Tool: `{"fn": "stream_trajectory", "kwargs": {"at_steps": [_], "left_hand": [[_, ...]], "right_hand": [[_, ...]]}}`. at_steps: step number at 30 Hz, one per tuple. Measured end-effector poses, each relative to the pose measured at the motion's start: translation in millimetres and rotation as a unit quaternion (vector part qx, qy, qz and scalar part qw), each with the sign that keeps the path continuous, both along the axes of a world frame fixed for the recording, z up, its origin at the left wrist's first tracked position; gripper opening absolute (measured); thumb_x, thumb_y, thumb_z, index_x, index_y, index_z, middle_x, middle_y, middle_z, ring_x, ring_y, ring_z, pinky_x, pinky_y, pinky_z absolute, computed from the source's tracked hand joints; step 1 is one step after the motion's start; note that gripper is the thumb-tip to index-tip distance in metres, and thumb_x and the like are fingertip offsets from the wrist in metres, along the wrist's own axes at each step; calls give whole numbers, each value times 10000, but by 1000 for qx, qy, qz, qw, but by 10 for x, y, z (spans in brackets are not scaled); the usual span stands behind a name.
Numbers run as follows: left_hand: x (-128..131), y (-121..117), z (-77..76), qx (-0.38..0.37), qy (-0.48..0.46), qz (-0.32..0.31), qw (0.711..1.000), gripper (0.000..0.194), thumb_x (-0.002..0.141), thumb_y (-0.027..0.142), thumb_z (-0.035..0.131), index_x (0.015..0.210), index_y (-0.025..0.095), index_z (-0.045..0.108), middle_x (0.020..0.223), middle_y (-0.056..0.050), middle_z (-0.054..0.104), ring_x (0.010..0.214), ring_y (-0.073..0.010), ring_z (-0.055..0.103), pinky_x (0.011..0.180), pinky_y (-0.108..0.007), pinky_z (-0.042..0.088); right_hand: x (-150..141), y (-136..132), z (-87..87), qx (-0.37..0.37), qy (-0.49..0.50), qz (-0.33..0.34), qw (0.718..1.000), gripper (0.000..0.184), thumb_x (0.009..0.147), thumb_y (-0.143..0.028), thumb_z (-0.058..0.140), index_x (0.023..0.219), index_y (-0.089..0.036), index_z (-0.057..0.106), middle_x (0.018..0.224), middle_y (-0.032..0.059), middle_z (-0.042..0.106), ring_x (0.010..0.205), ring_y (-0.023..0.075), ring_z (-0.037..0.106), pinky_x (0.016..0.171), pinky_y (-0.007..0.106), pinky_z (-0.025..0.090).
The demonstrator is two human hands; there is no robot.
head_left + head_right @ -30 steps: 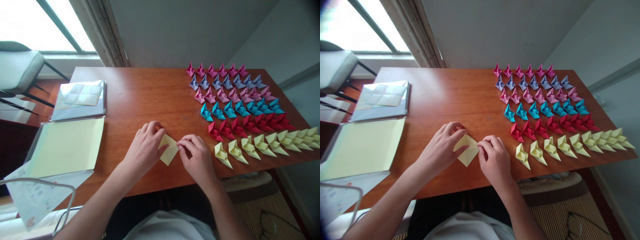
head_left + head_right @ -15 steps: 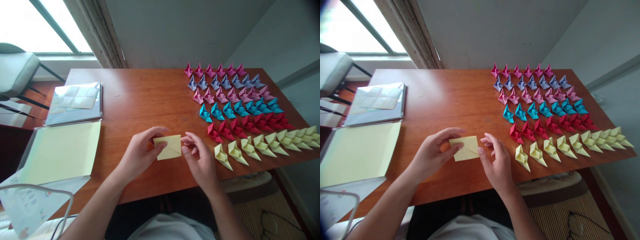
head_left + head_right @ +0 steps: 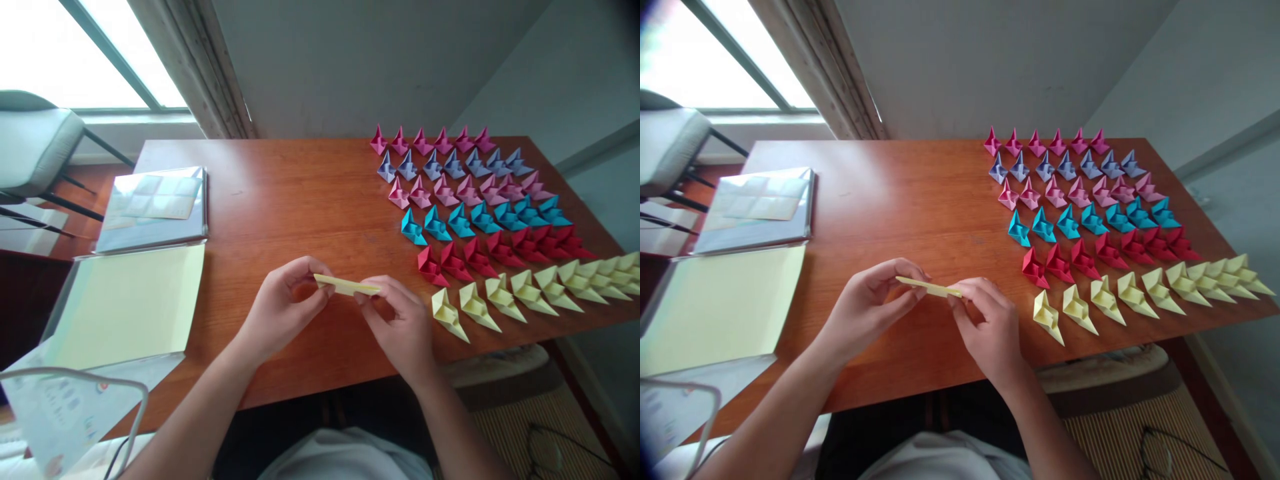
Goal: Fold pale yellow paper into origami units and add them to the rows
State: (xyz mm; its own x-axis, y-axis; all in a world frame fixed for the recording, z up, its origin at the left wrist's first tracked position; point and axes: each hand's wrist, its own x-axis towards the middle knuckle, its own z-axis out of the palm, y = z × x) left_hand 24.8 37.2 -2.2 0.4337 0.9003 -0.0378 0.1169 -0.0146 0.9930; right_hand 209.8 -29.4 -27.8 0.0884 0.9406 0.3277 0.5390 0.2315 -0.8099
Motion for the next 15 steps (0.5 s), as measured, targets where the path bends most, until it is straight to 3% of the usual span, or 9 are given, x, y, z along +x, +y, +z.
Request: {"fn": "stream_trajectory", "kwargs": {"at_steps": [3,7,11,15], "left_hand": [[-20,-46,-14,175,110,7,978,200,825,20,603,914,180,683,916,-21,690,871,-157,643,810,-281,498],[-62,-193,-73,373,241,7,896,250,866,23,561,1010,188,683,1018,-45,726,948,-211,639,890,-378,461],[-106,-325,-133,454,344,-46,821,237,939,62,496,1059,167,671,1029,-52,744,892,-221,638,901,-419,426],[-125,-374,-169,470,375,-74,795,252,955,61,460,1043,156,675,1023,-53,742,857,-216,635,835,-387,446]], "right_hand": [[52,20,-3,98,-91,13,991,252,920,-43,589,1044,-238,691,964,52,728,922,199,669,836,350,549],[98,-22,-81,140,-187,33,972,324,903,-23,601,1120,-248,685,1000,67,734,958,226,652,848,382,559],[110,-88,-151,105,-246,73,961,297,931,-70,591,1137,-258,694,1021,68,738,975,232,649,848,391,552],[117,-125,-141,78,-284,106,950,269,950,-78,557,1133,-222,693,1037,86,727,979,237,633,856,395,541]]}}
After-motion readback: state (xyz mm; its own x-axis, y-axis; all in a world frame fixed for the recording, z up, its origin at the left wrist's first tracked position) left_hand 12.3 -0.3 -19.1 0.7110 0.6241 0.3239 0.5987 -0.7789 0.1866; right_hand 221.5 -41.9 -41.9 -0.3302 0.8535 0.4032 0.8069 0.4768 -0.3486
